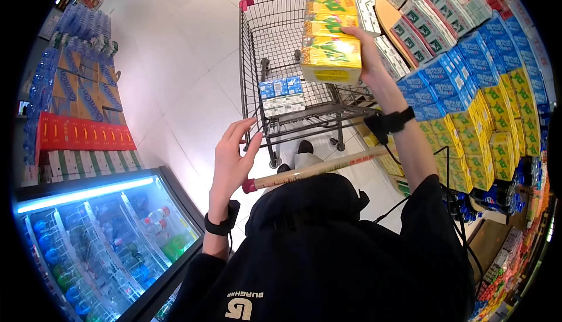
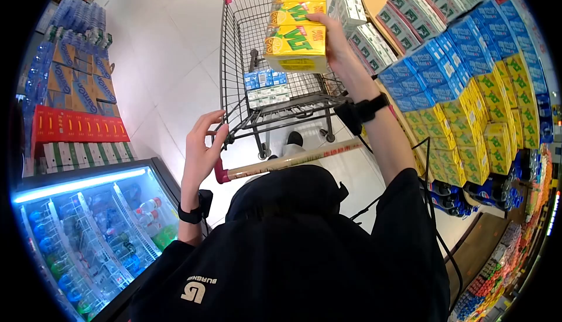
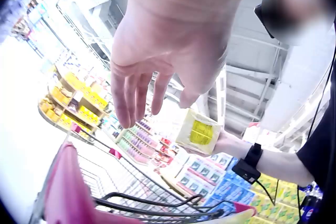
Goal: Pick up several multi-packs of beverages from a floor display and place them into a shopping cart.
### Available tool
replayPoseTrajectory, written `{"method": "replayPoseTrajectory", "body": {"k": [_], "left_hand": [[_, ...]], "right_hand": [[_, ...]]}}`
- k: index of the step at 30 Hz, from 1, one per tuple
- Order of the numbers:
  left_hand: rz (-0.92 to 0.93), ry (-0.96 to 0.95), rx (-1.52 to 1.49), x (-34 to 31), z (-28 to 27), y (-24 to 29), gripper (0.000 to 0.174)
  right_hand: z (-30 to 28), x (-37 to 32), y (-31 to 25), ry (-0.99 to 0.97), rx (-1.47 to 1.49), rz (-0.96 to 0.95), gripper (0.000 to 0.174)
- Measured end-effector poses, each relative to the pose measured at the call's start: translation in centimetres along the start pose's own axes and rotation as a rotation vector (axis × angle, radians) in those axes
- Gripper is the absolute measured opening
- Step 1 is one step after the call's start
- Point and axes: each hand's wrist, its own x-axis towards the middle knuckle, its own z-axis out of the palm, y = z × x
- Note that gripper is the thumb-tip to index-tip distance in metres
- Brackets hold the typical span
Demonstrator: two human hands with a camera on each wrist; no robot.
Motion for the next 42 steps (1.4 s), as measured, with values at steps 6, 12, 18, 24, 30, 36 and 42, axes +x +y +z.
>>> {"method": "replayPoseTrajectory", "body": {"k": [6,12,18,24,30,36,42], "left_hand": [[-0.089,-0.154,0.214,3.3,0.0,-3.0,0.035],[-0.307,-0.001,0.296,8.5,-2.0,-6.2,0.036],[-0.455,0.014,0.269,10.3,-3.4,-12.0,0.031],[-0.583,0.052,0.334,9.7,-2.2,-17.7,0.036],[-0.717,0.005,0.232,8.1,-1.1,-19.0,0.042],[-0.734,0.032,0.228,7.3,-1.2,-19.8,0.045],[-0.641,-0.132,0.08,9.4,0.4,-18.8,0.067]], "right_hand": [[-3.9,14.6,8.0,0.073,-0.022,0.206,0.064],[-9.1,26.1,16.1,0.189,-0.385,0.316,0.086],[-13.2,35.9,23.2,0.214,-1.118,0.366,0.08],[-10.5,37.9,27.2,-0.02,-1.401,0.326,0.103],[-10.3,39.5,32.4,-0.066,-1.463,0.258,0.096],[-10.0,38.8,32.4,-0.195,-1.586,-0.059,0.08],[-9.9,37.3,34.4,-0.374,-1.658,-0.437,0.064]]}}
